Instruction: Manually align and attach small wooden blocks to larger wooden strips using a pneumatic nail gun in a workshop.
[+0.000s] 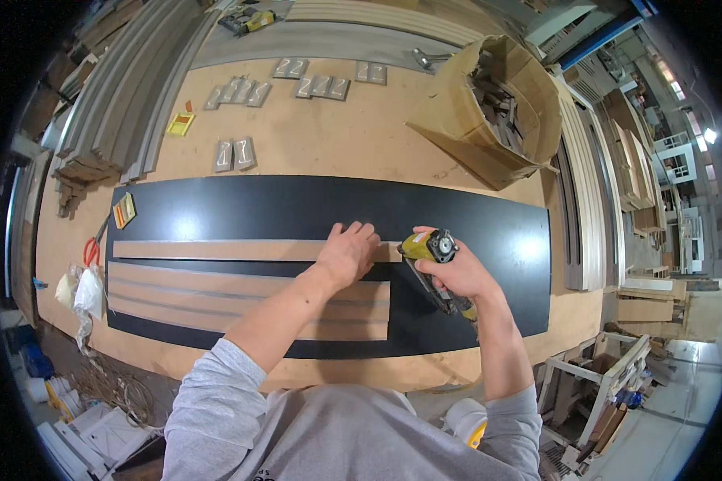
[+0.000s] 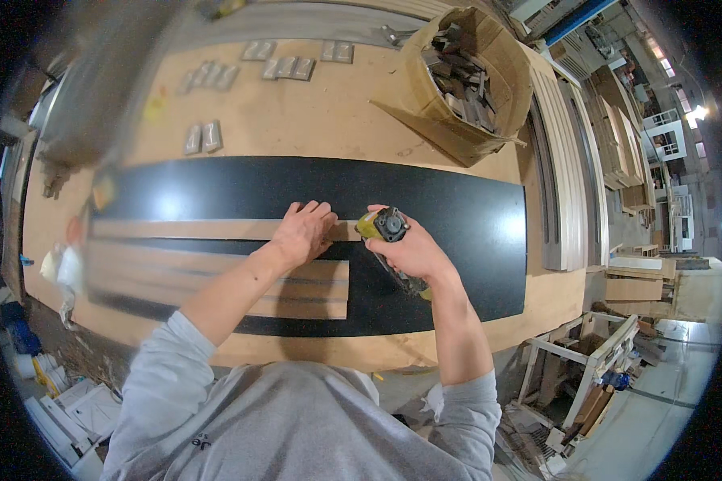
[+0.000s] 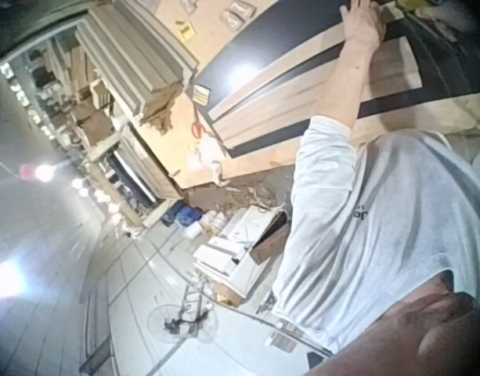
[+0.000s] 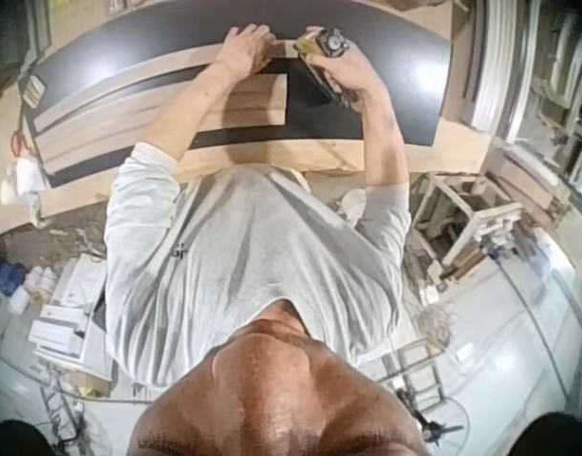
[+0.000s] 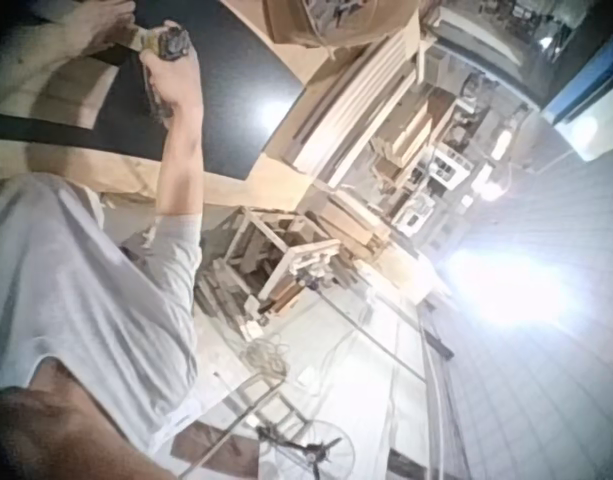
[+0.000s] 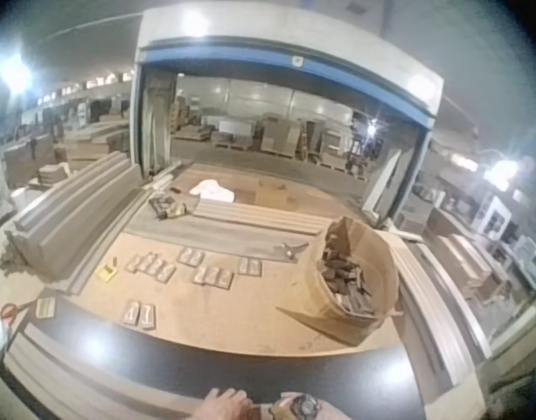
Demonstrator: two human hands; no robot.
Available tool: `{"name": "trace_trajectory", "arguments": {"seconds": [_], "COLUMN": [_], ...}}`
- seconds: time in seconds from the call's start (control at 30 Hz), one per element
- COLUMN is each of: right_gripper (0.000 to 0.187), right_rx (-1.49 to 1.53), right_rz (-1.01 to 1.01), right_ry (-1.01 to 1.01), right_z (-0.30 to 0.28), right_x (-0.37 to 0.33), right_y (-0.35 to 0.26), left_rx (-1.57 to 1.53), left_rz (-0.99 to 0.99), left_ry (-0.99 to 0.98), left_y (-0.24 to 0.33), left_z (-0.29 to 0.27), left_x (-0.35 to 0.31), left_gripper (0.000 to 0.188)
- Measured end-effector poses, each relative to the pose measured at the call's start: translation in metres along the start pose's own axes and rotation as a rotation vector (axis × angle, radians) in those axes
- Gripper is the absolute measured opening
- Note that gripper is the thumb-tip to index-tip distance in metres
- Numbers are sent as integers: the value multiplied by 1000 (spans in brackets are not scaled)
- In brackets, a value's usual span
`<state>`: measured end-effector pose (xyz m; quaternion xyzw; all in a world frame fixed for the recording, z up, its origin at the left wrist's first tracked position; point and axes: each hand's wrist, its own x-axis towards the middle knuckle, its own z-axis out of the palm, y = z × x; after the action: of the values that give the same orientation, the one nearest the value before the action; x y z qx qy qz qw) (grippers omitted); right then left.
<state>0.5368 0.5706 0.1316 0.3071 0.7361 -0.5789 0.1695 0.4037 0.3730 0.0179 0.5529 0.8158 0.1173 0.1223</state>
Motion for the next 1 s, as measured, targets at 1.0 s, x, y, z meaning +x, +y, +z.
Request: {"name": "trace_trajectory", "arguments": {"seconds": [1.0], "right_gripper": [81], "right_rx": [-1], "right_rz": [76], "right_ry": [58], "right_z": [15], "right_x": [-23], "right_y": [-6], "left_rx": [-6], "left_rz": [-24], "left_ry": [-35], "left_y": [-1], "left_z": [5], "left_x": [2], "left_gripper": [44]}}
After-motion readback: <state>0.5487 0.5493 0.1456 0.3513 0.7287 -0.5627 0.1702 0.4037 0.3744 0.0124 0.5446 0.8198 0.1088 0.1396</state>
